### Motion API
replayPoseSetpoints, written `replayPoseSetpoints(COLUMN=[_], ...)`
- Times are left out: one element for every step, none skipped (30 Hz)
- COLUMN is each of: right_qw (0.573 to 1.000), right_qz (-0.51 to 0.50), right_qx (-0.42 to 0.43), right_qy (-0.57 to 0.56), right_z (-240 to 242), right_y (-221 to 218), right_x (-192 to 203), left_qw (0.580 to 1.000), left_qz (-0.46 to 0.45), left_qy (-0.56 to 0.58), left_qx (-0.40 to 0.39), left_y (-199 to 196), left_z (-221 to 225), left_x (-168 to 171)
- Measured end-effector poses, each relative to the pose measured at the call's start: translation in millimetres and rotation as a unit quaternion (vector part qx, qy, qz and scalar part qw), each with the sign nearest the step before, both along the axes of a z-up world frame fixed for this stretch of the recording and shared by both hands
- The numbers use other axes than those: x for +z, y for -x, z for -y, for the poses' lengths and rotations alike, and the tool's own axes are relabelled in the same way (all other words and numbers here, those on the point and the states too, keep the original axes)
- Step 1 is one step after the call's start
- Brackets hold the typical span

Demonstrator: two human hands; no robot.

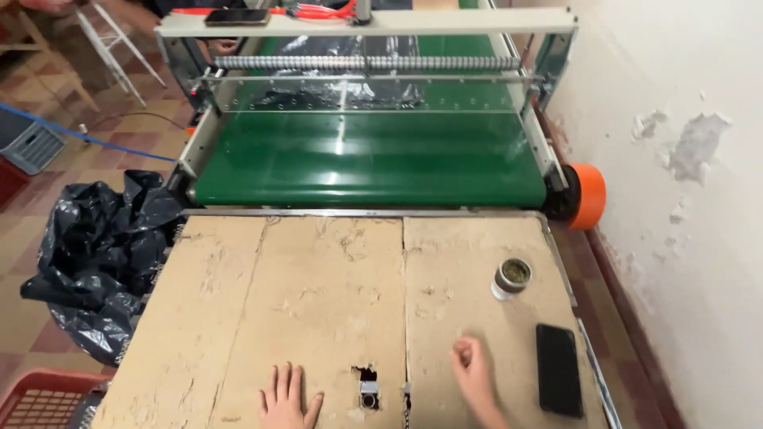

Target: Picking up plastic bags from a conveyor belt, folding them neatly, and placing them into a collection basket.

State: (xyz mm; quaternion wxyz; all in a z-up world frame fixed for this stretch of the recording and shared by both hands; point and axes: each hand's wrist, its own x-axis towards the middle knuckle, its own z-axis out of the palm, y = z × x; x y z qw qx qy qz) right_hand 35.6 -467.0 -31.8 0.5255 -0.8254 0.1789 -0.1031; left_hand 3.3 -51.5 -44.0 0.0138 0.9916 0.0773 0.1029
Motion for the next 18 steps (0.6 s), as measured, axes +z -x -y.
replayPoseSetpoints(right_qw=[0.998, 0.993, 0.992, 0.992, 0.991, 0.99, 0.986, 0.981, 0.98, 0.974, 0.967, 0.967, 0.951, 0.93, 0.93, 0.916, 0.891, 0.888], right_qz=[-0.003, -0.012, -0.012, -0.011, -0.011, -0.008, -0.01, -0.011, -0.008, 0.022, 0.051, 0.051, 0.007, -0.038, -0.039, -0.139, -0.238, -0.243], right_qx=[0.017, 0.04, 0.055, 0.049, 0.044, 0.054, 0.05, 0.043, 0.05, 0.048, 0.046, 0.045, 0.072, 0.095, 0.091, 0.125, 0.157, 0.16], right_qy=[0.053, 0.107, 0.113, 0.118, 0.123, 0.128, 0.16, 0.19, 0.193, 0.22, 0.245, 0.245, 0.301, 0.354, 0.353, 0.356, 0.354, 0.355], right_z=[-7, -14, -11, -12, -14, -14, -14, -16, -13, -14, -16, -21, -25, -30, -30, -32, -34, -25], right_y=[3, 12, 4, 5, 6, 5, 4, 3, 4, 2, 0, -1, -3, -5, -11, -20, -30, -38], right_x=[5, 9, 12, 13, 14, 10, 6, 2, -4, -10, -17, -7, 3, 13, 24, 36, 47, 26], left_qw=[1.0, 1.0, 1.0, 0.999, 0.996, 0.996, 0.992, 0.987, 0.987, 0.987, 0.987, 0.987, 0.979, 0.969, 0.968, 0.953, 0.936, 0.934], left_qz=[-0.003, -0.012, -0.014, -0.025, -0.035, -0.032, -0.072, -0.112, -0.109, -0.113, -0.118, -0.119, -0.147, -0.174, -0.175, -0.214, -0.252, -0.257], left_qy=[-0.001, 0.0, 0.006, 0.037, 0.068, 0.073, 0.089, 0.105, 0.109, 0.097, 0.085, 0.085, 0.103, 0.12, 0.118, 0.138, 0.157, 0.16], left_qx=[-0.012, -0.019, -0.005, -0.03, -0.055, -0.045, -0.045, -0.048, -0.041, -0.051, -0.062, -0.063, -0.095, -0.131, -0.135, -0.163, -0.191, -0.189], left_y=[-3, 6, 2, 6, 9, 9, 9, 6, 9, 6, 3, 2, 1, -4, -3, -5, -7, -5], left_z=[-2, -4, 0, 0, -2, -1, -2, -5, -4, -8, -11, -19, -26, -33, -39, -47, -56, -62], left_x=[-1, -3, 7, 17, 28, 34, 41, 49, 46, 45, 43, 52, 61, 71, 79, 88, 97, 87])
